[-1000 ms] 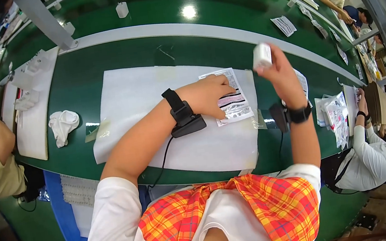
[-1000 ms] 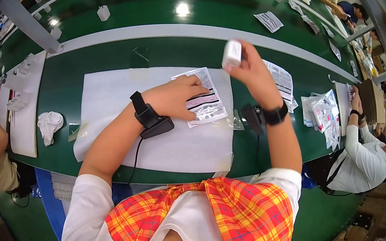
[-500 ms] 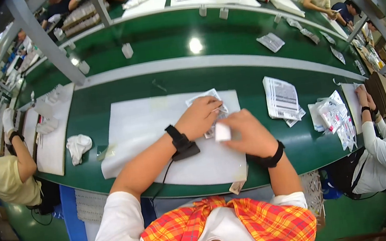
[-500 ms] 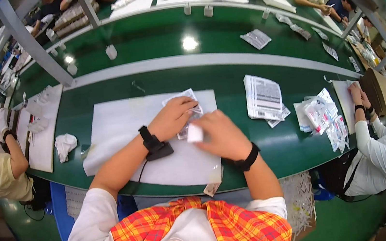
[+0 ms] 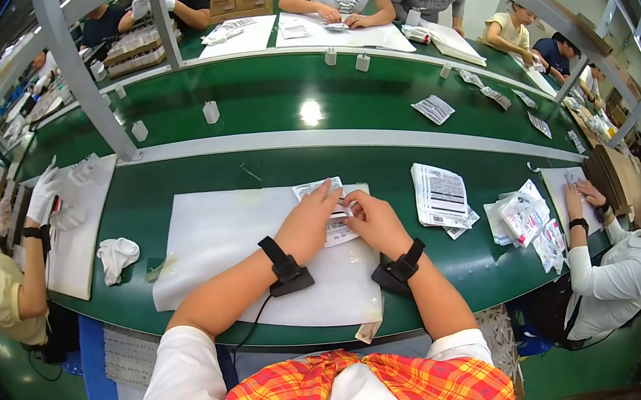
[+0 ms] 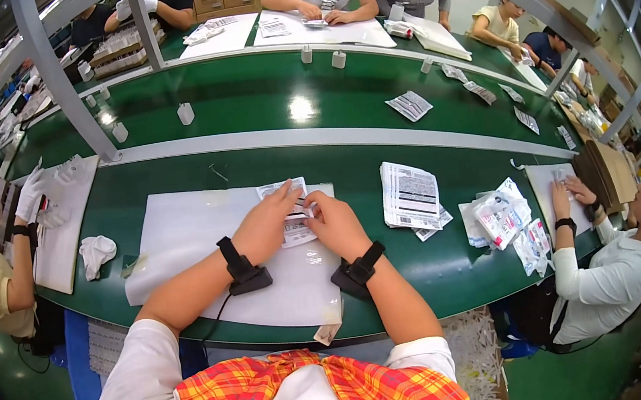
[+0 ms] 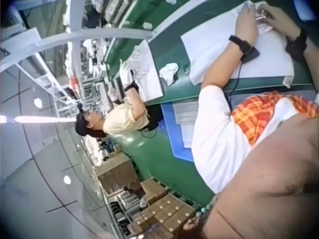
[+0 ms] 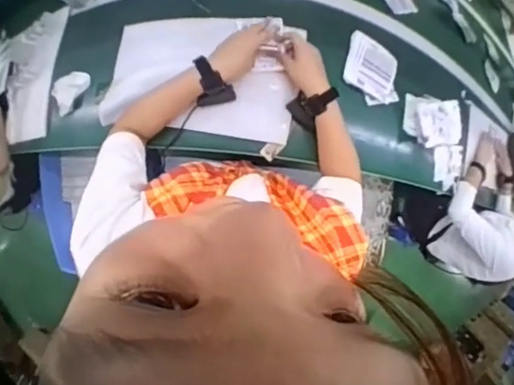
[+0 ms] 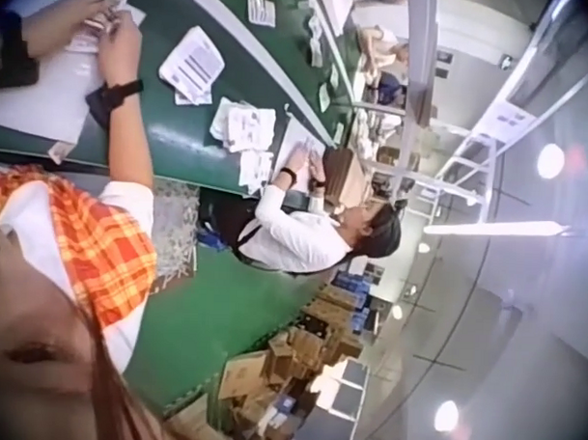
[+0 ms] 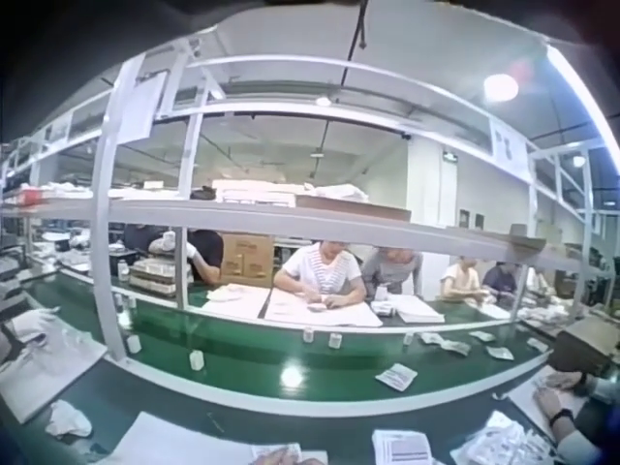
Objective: Packaging small electronic items or components into labeled plastic bags.
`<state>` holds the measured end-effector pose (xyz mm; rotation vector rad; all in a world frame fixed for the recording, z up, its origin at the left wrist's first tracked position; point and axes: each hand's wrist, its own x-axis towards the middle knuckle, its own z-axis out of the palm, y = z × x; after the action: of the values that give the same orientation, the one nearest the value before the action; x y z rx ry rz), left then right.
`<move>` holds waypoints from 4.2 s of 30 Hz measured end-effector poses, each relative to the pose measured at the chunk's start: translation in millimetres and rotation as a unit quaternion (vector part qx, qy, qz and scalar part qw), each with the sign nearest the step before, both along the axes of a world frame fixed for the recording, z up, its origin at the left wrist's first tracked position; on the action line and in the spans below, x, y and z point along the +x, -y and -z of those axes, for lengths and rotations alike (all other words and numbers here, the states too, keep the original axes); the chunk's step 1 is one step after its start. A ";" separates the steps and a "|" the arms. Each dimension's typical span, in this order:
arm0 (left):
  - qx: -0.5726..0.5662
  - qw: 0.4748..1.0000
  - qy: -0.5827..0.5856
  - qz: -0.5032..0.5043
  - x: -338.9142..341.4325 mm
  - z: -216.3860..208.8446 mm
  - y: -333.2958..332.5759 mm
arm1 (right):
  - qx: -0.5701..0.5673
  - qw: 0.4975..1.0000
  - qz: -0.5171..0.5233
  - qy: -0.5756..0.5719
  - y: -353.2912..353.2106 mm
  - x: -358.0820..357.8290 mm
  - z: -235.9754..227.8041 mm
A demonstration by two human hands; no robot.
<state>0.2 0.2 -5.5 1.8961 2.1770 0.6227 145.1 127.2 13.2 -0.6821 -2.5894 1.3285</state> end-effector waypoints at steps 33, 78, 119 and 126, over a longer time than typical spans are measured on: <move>0.128 0.960 0.249 0.003 -34.1 9.2 -14.0 | -0.250 0.918 0.103 -0.289 -26.5 10.5 28.1; -0.080 0.986 0.082 0.121 -27.6 -0.9 4.2 | 0.077 0.978 -0.175 -0.083 1.6 66.9 -21.6; 0.118 0.993 0.010 -0.028 -23.9 6.0 -2.9 | -0.346 0.918 0.103 -0.163 -150.7 -82.6 -43.6; 0.096 0.993 0.050 -0.035 -25.9 12.3 -1.1 | 0.198 0.971 0.063 0.117 -170.4 16.6 -27.5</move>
<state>-25.7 1.3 -17.7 1.8387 2.1987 0.9507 161.8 297.7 40.7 -0.9526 -2.8134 0.6955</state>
